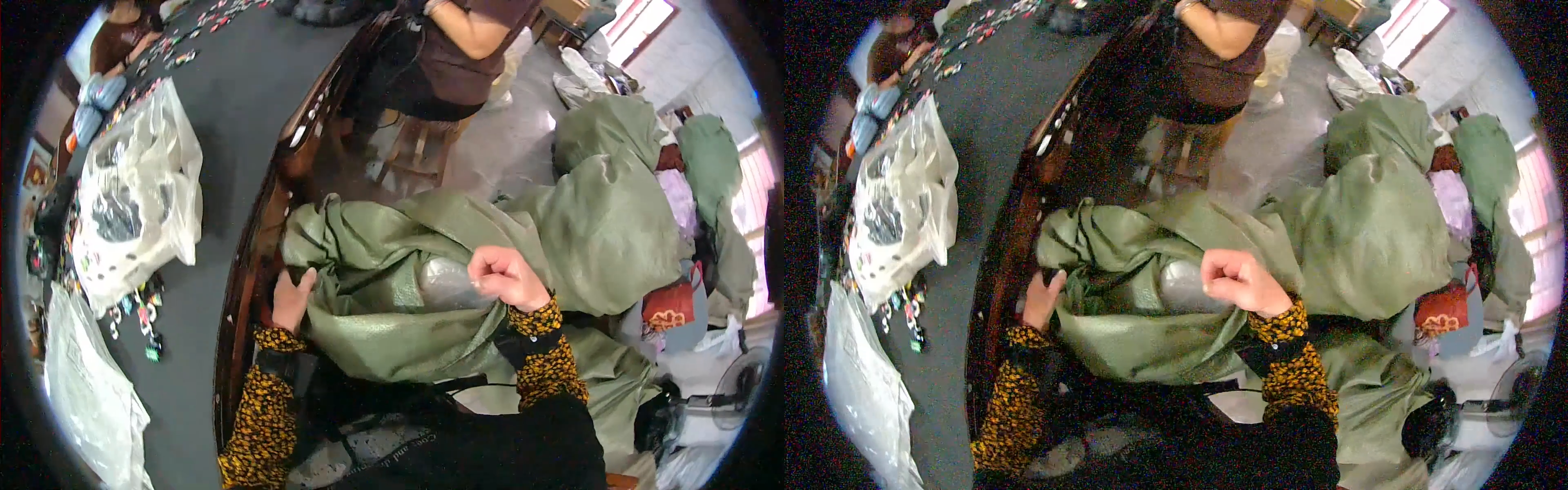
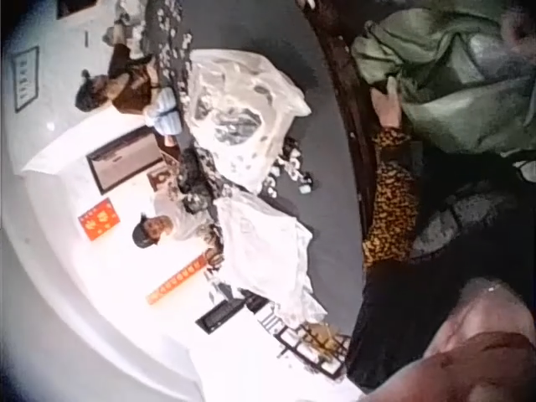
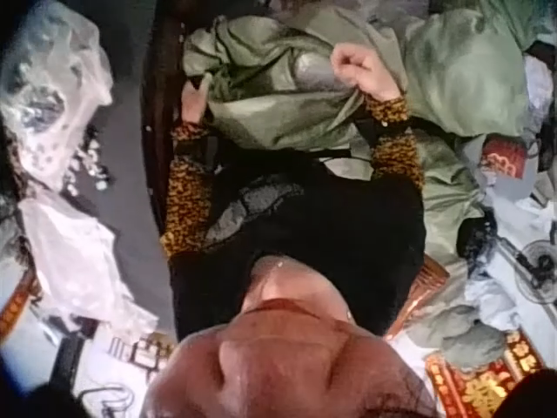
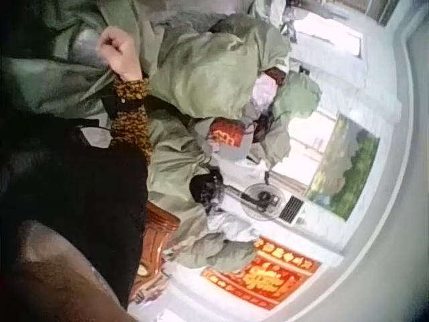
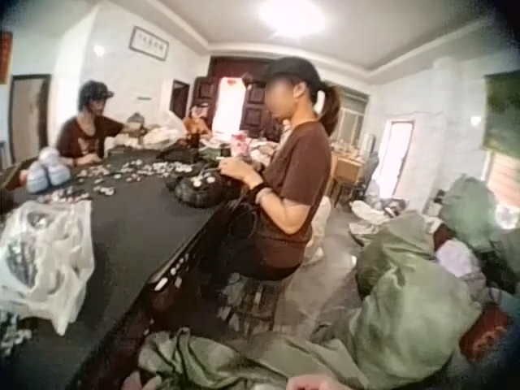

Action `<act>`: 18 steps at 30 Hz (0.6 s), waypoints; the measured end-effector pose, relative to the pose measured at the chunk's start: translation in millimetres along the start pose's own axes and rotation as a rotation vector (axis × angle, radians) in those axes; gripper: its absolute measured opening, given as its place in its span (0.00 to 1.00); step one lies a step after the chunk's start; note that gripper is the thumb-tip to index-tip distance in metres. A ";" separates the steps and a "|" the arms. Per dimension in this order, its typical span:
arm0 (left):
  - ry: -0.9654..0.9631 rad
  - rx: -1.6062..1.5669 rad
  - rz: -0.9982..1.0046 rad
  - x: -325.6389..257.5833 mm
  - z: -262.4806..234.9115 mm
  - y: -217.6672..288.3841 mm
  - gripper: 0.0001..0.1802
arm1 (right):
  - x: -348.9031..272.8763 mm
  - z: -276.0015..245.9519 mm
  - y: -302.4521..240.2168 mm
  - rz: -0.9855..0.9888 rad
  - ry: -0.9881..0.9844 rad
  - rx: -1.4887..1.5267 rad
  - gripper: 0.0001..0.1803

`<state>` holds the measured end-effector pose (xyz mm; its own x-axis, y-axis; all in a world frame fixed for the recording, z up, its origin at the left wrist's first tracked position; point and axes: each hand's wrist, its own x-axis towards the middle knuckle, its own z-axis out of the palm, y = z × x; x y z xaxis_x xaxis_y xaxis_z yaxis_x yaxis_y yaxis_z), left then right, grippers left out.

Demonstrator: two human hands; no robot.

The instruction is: Decorate and package foam clogs with various accessories.

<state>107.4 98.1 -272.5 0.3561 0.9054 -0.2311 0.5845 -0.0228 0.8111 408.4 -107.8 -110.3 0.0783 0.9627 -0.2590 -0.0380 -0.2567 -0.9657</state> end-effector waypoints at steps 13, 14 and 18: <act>-0.264 0.320 0.831 -44.8 2.5 160.9 0.29 | 19.3 68.1 -19.0 -0.244 -0.525 -0.399 0.06; -0.309 0.385 0.823 -42.1 4.3 161.5 0.24 | 19.2 73.5 -15.1 -0.244 -0.563 -0.339 0.06; -0.319 0.296 0.771 -38.2 3.3 174.9 0.10 | 14.2 94.2 -21.9 -0.271 -0.666 -0.305 0.07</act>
<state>198.4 58.2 -123.6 0.8893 0.4327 0.1481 0.2468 -0.7266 0.6412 316.5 -80.5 -91.3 -0.5724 0.8189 -0.0424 0.1804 0.0753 -0.9807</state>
